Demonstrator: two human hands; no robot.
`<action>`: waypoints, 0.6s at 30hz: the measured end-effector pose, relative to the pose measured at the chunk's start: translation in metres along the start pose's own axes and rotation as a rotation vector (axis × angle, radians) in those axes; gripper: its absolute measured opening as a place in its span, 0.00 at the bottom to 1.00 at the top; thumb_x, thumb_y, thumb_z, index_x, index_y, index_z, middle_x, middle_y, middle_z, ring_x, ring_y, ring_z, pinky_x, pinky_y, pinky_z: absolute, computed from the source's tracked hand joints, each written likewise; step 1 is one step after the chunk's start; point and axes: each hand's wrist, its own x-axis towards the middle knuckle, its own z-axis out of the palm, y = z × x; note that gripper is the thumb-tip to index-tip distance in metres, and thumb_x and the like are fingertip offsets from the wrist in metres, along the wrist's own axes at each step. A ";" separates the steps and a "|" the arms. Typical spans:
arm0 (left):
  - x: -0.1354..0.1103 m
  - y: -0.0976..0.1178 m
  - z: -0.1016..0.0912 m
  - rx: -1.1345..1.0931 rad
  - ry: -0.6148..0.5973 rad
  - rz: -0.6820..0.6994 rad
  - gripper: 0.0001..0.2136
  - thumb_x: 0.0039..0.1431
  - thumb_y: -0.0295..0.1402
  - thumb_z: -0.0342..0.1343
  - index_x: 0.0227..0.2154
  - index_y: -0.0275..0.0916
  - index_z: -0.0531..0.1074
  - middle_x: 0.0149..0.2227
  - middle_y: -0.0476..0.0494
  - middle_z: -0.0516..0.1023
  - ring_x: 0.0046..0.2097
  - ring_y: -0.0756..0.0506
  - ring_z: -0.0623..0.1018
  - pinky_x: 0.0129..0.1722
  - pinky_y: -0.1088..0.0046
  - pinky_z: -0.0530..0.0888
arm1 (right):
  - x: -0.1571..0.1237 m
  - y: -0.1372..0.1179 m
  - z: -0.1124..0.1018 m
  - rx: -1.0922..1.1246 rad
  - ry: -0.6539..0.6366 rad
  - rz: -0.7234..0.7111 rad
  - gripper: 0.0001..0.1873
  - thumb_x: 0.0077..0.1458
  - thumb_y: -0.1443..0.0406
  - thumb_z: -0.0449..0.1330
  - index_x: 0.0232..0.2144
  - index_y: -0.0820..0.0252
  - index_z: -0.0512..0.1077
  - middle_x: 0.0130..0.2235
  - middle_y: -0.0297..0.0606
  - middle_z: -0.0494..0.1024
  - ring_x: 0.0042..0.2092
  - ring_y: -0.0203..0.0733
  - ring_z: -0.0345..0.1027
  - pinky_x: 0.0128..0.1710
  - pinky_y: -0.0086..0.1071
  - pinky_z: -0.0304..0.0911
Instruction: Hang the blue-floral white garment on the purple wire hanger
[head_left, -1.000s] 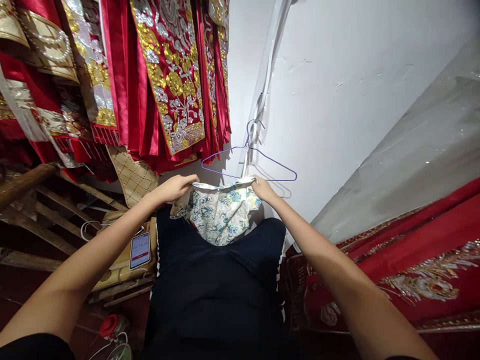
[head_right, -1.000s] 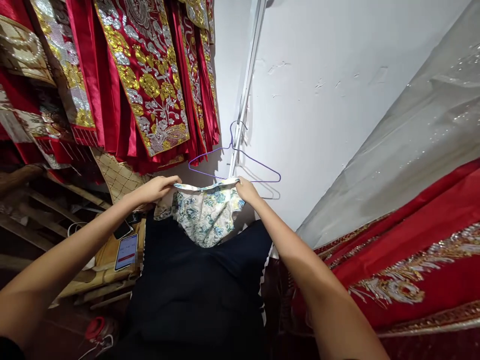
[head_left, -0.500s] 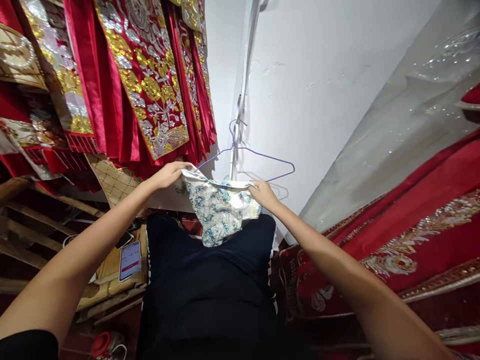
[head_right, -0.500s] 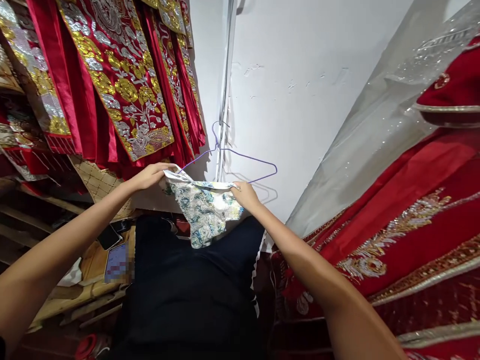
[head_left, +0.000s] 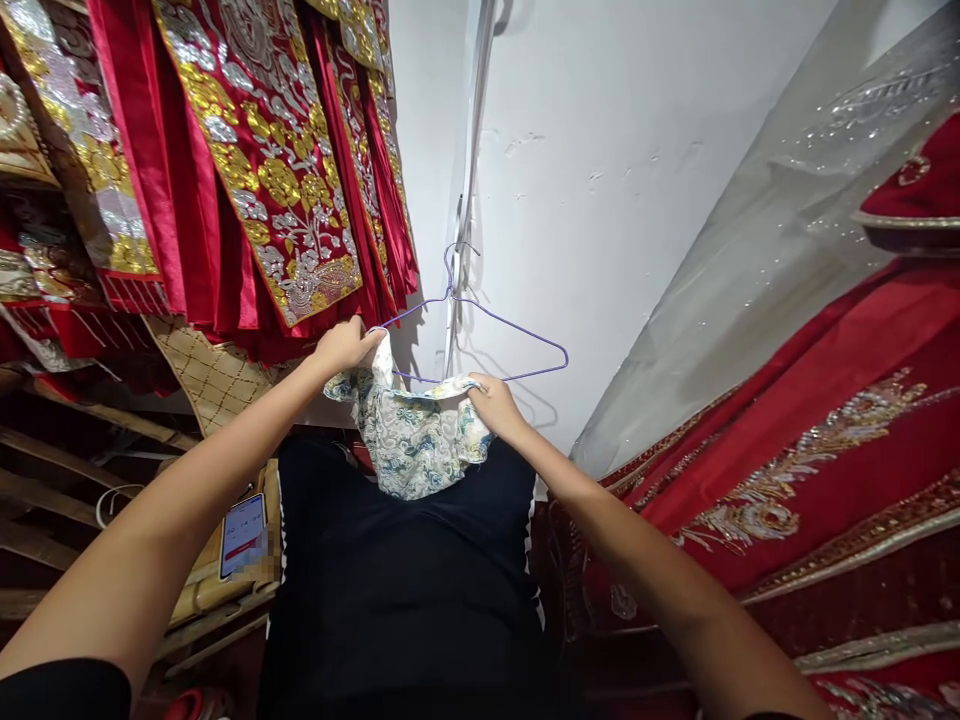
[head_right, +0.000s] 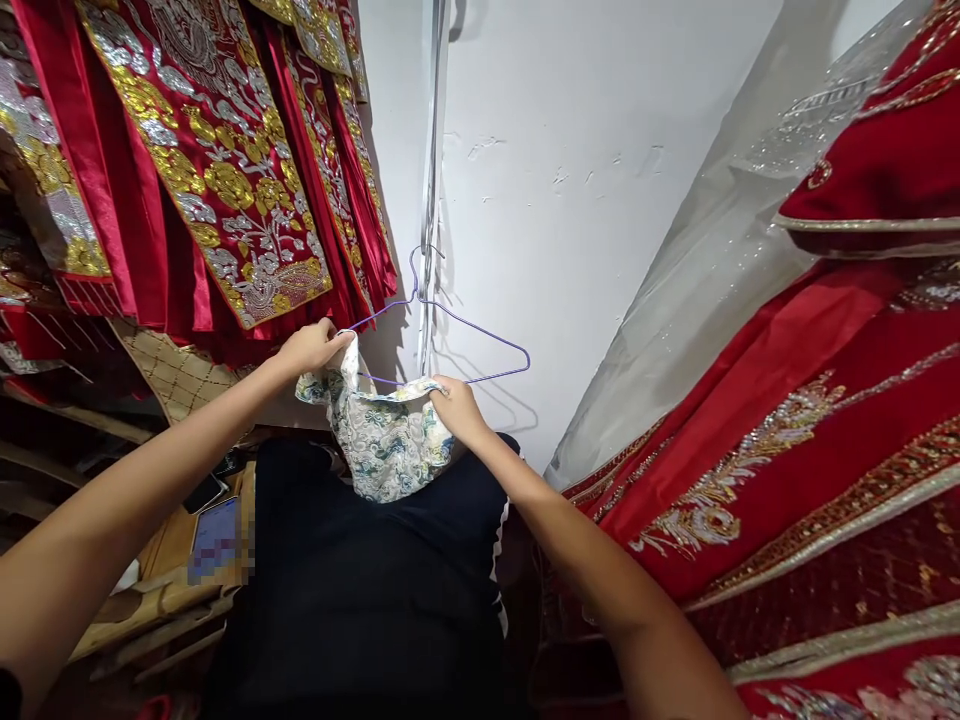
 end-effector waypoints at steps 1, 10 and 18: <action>0.000 -0.002 0.001 0.024 -0.033 -0.015 0.23 0.62 0.54 0.47 0.36 0.36 0.73 0.38 0.28 0.78 0.43 0.31 0.78 0.41 0.59 0.70 | 0.000 0.001 0.000 -0.007 0.006 0.002 0.07 0.49 0.65 0.49 0.21 0.57 0.60 0.22 0.30 0.62 0.27 0.37 0.55 0.28 0.29 0.50; 0.008 0.052 -0.005 -0.281 0.206 0.343 0.14 0.67 0.40 0.44 0.46 0.42 0.71 0.39 0.43 0.80 0.38 0.42 0.77 0.37 0.70 0.66 | 0.005 0.001 0.009 0.021 0.029 -0.002 0.06 0.49 0.65 0.49 0.22 0.56 0.61 0.23 0.30 0.62 0.27 0.37 0.57 0.28 0.30 0.52; 0.007 0.052 -0.030 -0.165 0.164 0.498 0.13 0.67 0.38 0.45 0.34 0.39 0.72 0.25 0.46 0.73 0.27 0.47 0.70 0.30 0.72 0.61 | 0.000 0.000 -0.070 -0.263 0.386 -0.008 0.39 0.44 0.66 0.56 0.62 0.57 0.60 0.28 0.30 0.73 0.28 0.41 0.65 0.32 0.33 0.60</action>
